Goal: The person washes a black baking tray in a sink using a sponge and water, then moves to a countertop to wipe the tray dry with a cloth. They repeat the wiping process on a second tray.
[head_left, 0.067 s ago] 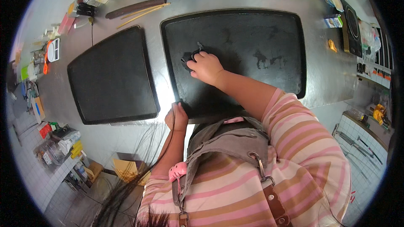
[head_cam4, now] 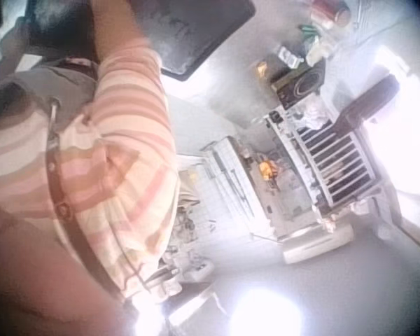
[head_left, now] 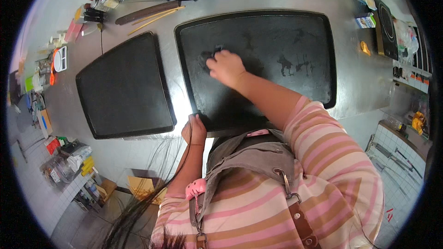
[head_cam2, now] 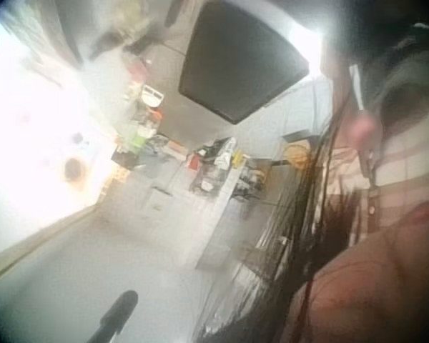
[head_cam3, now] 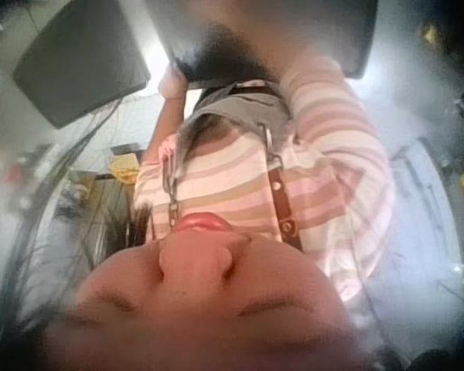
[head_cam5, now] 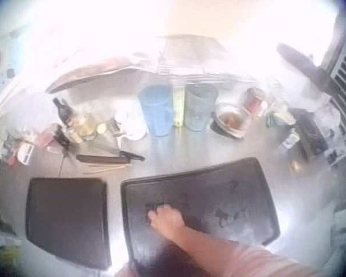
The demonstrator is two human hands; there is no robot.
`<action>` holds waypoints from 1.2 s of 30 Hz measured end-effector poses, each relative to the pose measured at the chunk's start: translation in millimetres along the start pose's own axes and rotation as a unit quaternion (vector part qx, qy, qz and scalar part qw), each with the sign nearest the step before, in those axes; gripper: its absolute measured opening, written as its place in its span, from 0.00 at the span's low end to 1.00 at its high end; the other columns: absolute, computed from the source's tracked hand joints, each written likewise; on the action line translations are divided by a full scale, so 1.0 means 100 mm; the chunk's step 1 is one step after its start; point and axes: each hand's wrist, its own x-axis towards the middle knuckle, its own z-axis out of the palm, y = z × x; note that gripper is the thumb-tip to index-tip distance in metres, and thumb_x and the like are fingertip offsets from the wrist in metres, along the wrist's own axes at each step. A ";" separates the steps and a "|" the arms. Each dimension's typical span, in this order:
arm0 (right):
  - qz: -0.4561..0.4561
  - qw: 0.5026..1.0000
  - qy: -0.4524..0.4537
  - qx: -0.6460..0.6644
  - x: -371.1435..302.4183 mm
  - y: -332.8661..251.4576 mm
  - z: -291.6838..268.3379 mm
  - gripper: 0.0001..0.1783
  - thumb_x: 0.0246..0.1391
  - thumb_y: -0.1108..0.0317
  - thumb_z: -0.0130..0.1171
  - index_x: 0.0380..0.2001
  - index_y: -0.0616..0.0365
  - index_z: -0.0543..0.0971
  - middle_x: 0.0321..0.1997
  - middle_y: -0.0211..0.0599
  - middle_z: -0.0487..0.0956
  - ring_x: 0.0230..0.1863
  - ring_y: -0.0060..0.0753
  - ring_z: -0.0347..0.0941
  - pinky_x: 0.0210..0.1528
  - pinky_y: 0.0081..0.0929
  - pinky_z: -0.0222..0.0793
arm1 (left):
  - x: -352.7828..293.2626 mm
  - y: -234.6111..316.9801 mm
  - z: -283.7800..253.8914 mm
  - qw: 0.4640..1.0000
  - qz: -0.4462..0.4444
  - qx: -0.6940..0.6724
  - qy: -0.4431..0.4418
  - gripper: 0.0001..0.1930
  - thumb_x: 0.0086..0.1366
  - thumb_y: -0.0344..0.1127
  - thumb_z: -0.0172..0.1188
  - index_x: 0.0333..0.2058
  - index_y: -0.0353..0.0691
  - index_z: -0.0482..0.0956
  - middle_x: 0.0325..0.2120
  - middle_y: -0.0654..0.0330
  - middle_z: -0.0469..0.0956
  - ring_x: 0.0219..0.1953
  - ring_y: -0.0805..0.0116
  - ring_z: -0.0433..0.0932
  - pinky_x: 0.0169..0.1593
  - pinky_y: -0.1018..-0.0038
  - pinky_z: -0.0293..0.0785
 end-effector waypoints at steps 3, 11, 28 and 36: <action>0.137 0.988 0.064 -0.043 0.16 0.46 -0.02 0.12 0.43 0.58 0.64 0.29 0.51 0.76 0.31 0.39 0.78 0.37 0.46 0.76 0.37 0.44 0.75 | 0.04 0.00 -0.04 0.999 -0.021 0.012 -0.023 0.12 0.71 0.43 0.50 0.33 0.42 0.68 0.16 0.48 0.76 0.19 0.44 0.76 0.22 0.51 0.69; 0.502 0.842 0.104 -0.171 -0.92 2.49 -1.16 0.15 0.52 0.54 0.61 0.37 0.53 0.76 0.36 0.47 0.82 0.37 0.55 0.80 0.40 0.48 0.76 | 0.02 0.06 -0.04 1.000 -0.028 0.007 -0.012 0.11 0.71 0.44 0.50 0.34 0.43 0.70 0.16 0.48 0.76 0.19 0.42 0.76 0.22 0.50 0.68; -0.039 0.995 -0.046 0.084 -1.33 0.35 -0.19 0.12 0.43 0.59 0.64 0.31 0.45 0.75 0.29 0.39 0.76 0.34 0.48 0.76 0.32 0.44 0.74 | 0.10 0.20 -0.13 0.994 -0.064 0.048 -0.071 0.15 0.72 0.47 0.46 0.36 0.40 0.67 0.21 0.42 0.79 0.24 0.36 0.78 0.25 0.46 0.70; 0.348 0.930 0.049 -0.110 -2.05 1.80 -1.08 0.12 0.43 0.63 0.68 0.30 0.51 0.77 0.30 0.43 0.77 0.35 0.52 0.76 0.35 0.48 0.72 | 0.08 0.17 -0.12 0.994 -0.062 0.052 -0.072 0.17 0.72 0.48 0.44 0.36 0.37 0.68 0.22 0.39 0.78 0.24 0.36 0.78 0.26 0.46 0.71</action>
